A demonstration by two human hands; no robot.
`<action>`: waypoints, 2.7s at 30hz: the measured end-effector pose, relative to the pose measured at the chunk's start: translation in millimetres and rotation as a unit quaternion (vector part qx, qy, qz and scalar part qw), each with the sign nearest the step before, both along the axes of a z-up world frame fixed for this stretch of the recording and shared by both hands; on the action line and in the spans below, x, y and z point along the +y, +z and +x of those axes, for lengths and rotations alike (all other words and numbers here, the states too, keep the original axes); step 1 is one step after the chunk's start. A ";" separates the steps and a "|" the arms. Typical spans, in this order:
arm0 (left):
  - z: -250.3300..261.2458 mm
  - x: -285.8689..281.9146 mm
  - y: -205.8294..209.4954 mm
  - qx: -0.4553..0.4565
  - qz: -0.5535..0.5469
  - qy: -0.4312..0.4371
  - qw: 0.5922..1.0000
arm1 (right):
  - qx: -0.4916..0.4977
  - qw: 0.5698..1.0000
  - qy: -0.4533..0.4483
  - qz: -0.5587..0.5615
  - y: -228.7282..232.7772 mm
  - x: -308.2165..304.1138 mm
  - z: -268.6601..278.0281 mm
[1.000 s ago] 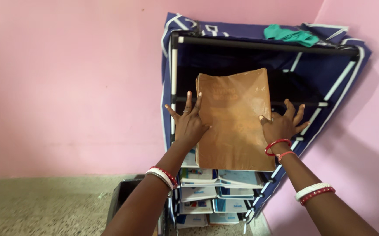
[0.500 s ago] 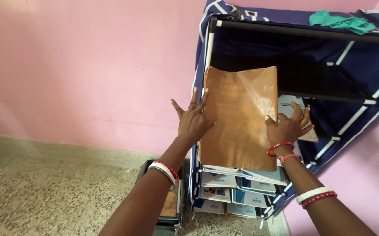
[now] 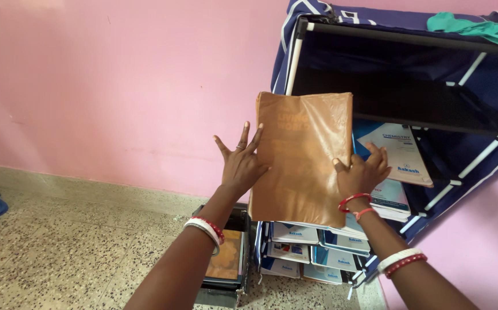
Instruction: The person repeatedly picks books and folders from a blue fabric bookshelf and places them into a black plastic bin on the floor. The items include Zoology and Biology textbooks and brown folders. The person handles each item one at a time and stacks them in the bin.
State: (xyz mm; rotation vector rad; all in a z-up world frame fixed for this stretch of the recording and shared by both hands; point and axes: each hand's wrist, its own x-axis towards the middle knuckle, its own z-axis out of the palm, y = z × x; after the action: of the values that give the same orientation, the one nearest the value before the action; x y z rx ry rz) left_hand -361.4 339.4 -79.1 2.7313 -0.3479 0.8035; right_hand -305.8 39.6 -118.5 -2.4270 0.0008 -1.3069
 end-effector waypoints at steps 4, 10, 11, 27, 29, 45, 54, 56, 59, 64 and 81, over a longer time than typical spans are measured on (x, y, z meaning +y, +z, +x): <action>-3.4 34.2 -2.7 0.007 0.031 0.019 0.999 | -0.027 0.999 0.021 -0.013 -8.6 37.0 -1.8; 9.3 93.8 -15.4 0.016 0.044 0.027 0.999 | -0.002 1.000 0.019 -0.014 -19.2 103.2 8.4; 11.6 103.9 -17.7 0.024 0.053 0.031 0.998 | 0.003 1.000 0.021 -0.014 -21.2 114.2 11.4; 64.9 228.6 -83.0 0.073 0.020 0.044 0.996 | 0.102 0.994 0.048 -0.004 -77.8 243.4 63.2; 70.7 237.4 -95.0 0.092 0.029 0.048 0.994 | 0.092 0.994 0.050 -0.004 -88.2 252.5 68.4; 126.1 287.9 -185.3 0.178 0.040 0.074 0.980 | 0.179 0.979 0.102 0.005 -203.9 299.6 145.1; 163.0 298.6 -293.4 0.220 0.029 0.088 0.971 | 0.208 0.973 0.104 -0.001 -332.3 308.8 188.5; 170.9 301.2 -325.3 0.268 0.029 0.092 0.959 | 0.216 0.971 0.099 -0.005 -363.1 308.8 194.4; 186.6 303.0 -379.1 0.255 0.019 0.088 0.963 | 0.227 0.969 0.095 -0.015 -412.5 306.3 205.4; 211.2 306.6 -463.0 0.107 0.017 0.068 0.992 | 0.226 0.968 0.108 -0.023 -500.6 295.7 224.5; 261.1 289.7 -713.3 0.318 -0.028 0.068 0.945 | 0.349 0.935 0.031 -0.053 -746.6 287.1 252.1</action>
State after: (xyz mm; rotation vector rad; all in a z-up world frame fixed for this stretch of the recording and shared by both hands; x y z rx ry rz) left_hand -100.4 629.1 -792.4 2.7895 0.0037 -0.0709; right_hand -53.7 326.6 -865.1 -2.8209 0.0460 -0.3674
